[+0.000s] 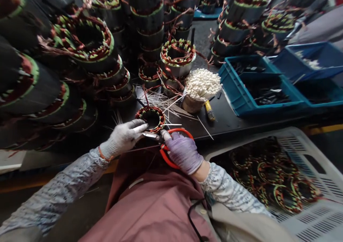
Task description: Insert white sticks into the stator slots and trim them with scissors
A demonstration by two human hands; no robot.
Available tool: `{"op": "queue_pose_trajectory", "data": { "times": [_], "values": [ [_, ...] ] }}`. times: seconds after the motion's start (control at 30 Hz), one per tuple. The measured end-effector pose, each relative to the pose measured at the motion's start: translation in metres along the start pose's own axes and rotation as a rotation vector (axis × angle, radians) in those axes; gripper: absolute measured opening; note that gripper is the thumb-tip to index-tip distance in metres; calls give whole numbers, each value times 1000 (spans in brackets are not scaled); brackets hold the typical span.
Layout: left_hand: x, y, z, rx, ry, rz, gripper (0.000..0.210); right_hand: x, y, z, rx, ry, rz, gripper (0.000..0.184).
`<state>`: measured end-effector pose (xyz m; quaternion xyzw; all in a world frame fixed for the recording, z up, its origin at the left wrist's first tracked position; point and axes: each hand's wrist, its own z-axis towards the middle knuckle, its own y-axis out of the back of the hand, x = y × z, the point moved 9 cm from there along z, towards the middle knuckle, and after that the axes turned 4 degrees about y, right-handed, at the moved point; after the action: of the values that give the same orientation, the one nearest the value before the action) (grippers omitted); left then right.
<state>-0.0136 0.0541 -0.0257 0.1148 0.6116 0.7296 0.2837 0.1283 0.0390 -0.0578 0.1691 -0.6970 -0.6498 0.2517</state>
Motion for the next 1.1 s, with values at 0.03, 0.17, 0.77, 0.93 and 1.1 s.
{"op": "queue_pose_trajectory", "data": {
  "times": [0.03,0.17,0.77,0.93,1.1],
  "values": [
    [0,0,0,-1,0,-6,31,-1,-3,-1,8,8,17,49],
    [0,5,1,-31,-10,-4,31,-15,-7,-14,-85,8,87,46],
    [-63,18,29,178,21,451,41,-80,-8,-1,-5,-219,199,50],
    [-55,-30,50,301,101,396,52,-74,-2,30,73,-192,257,51],
    [-43,-41,51,269,77,219,58,-80,-10,35,89,-140,314,49]
  ]
}}
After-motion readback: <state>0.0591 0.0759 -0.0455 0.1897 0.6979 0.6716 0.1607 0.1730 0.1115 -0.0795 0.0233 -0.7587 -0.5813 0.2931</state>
